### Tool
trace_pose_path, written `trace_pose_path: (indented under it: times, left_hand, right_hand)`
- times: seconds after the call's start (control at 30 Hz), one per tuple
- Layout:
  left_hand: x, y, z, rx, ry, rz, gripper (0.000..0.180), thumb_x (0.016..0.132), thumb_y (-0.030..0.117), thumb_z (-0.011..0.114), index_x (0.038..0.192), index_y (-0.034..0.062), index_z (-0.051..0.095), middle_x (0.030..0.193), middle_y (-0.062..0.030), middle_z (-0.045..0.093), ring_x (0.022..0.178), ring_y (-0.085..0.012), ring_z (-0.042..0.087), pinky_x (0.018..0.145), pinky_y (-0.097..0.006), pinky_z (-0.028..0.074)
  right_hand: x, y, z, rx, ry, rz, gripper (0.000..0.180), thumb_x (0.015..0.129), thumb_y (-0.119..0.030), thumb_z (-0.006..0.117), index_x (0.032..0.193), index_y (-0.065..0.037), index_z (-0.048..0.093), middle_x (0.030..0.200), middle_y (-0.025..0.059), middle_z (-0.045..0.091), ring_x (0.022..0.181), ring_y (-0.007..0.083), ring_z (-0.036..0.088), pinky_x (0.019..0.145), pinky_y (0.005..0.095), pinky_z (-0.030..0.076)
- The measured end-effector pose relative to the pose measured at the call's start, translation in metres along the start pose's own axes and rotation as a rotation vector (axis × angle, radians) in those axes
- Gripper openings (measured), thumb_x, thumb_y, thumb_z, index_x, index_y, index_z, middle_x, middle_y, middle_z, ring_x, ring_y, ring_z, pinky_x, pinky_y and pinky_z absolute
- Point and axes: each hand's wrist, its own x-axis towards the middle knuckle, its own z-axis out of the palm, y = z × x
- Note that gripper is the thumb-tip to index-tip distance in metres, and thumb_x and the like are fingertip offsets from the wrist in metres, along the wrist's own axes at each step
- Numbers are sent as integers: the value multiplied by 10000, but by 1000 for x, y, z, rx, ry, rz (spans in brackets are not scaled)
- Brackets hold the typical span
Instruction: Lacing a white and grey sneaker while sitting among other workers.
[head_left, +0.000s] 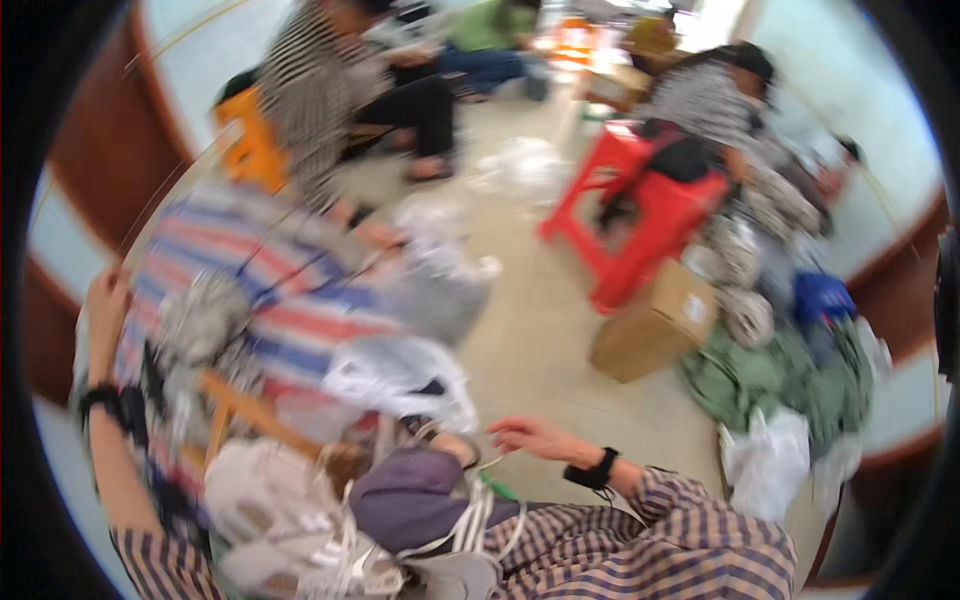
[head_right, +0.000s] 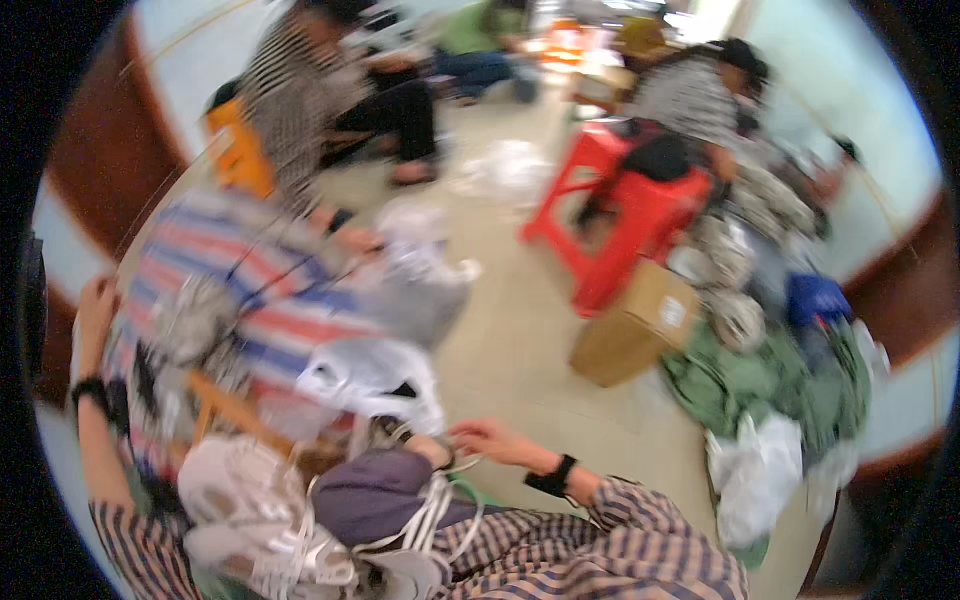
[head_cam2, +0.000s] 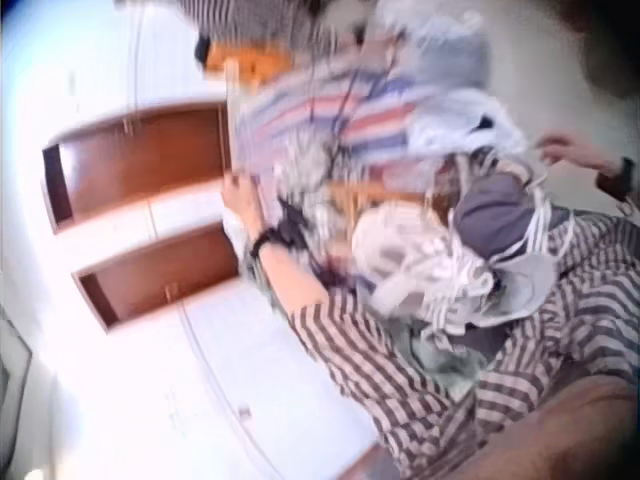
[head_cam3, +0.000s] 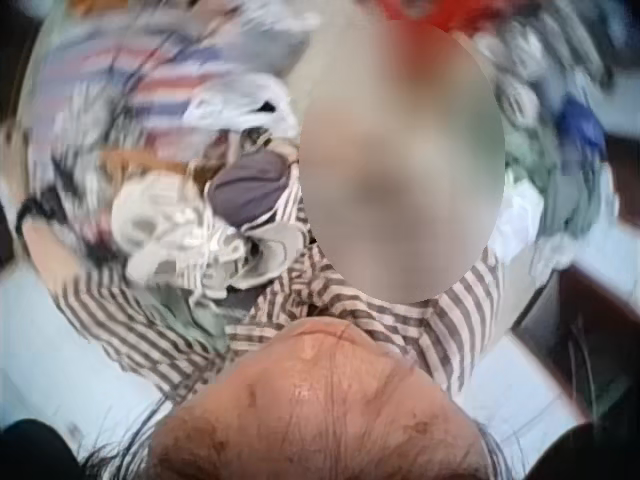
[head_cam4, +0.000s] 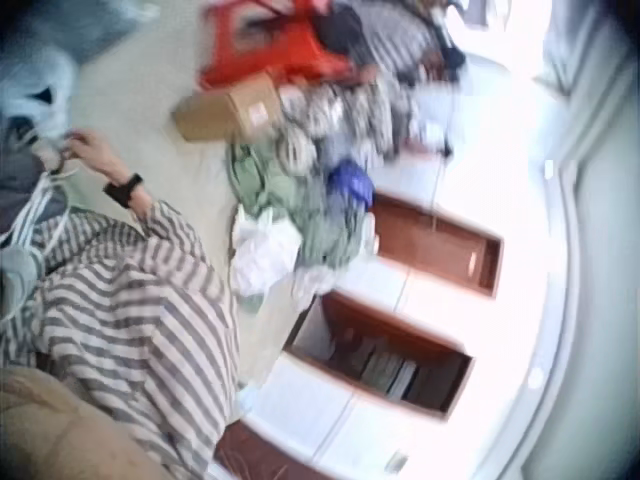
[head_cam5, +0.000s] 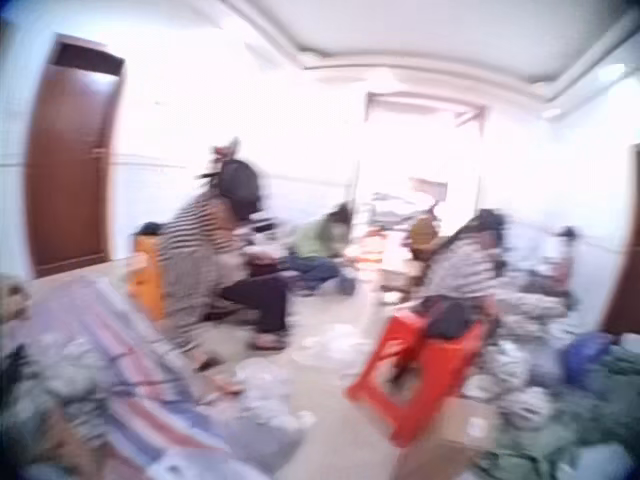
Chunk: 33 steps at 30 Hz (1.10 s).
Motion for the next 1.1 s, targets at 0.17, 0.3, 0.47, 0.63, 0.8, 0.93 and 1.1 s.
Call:
trace_pose_path:
  times: [0.17, 0.3, 0.47, 0.63, 0.8, 0.93, 1.1]
  left_hand:
    - [-29, 23, -71, -202, -57, -338, 256, 917, 222, 548, 1069, 48, 659, 857, -38, 657, 751, -119, 631, 652, -232, 490]
    - [-104, 29, -135, -172, -39, -647, 330, 942, 261, 534, 1221, 92, 587, 996, 6, 656, 914, -90, 635, 774, -222, 492]
    - [-208, 62, -151, -251, -211, -708, 350, 923, 267, 558, 1226, 91, 582, 1022, -1, 643, 939, -84, 621, 824, -229, 481]
    - [-334, 177, -127, -252, -111, -596, 320, 921, 150, 538, 1224, 48, 559, 1087, -49, 619, 957, -127, 605, 827, -264, 472]
    - [-427, 276, -75, 133, 17, -132, 500, 700, -33, 636, 1192, 19, 563, 1202, -175, 559, 1086, -332, 562, 942, -390, 445]
    - [-463, 289, -48, 89, -31, -246, 717, 699, 147, 762, 1337, 51, 450, 1382, -234, 401, 1238, -402, 431, 1012, -451, 383]
    - [-471, 287, -25, 100, -73, -226, 897, 646, 56, 770, 1412, 33, 303, 1403, -245, 370, 1263, -419, 400, 1042, -463, 347]
  right_hand:
    - [-4, 10, -16, -2, 148, 66, 261, 961, -117, 518, 1172, 19, 591, 995, 99, 671, 860, 140, 638, 800, 273, 524]
    - [9, -6, -2, -107, 74, 74, 268, 964, -102, 504, 1175, 43, 584, 968, 118, 672, 844, 141, 639, 795, 269, 520]
    - [24, -36, 34, -181, -32, -11, 271, 964, -99, 506, 1176, 52, 581, 978, 113, 672, 854, 146, 639, 810, 274, 518]
    - [9, -106, 103, -273, -176, -242, 249, 938, -78, 543, 1161, 19, 598, 956, 91, 679, 845, 139, 645, 776, 267, 512]
    - [-30, -146, 156, -650, -430, -595, 497, 843, -100, 656, 1303, 1, 497, 888, 95, 644, 782, 182, 625, 741, 308, 496]
    - [-35, -136, 183, -1029, -367, -820, 756, 796, -128, 638, 1431, 12, 253, 804, 148, 600, 727, 333, 593, 681, 420, 473]
    - [-28, -135, 180, -996, -375, -897, 640, 781, -112, 573, 1337, 103, 341, 720, 145, 610, 635, 315, 605, 569, 419, 461]
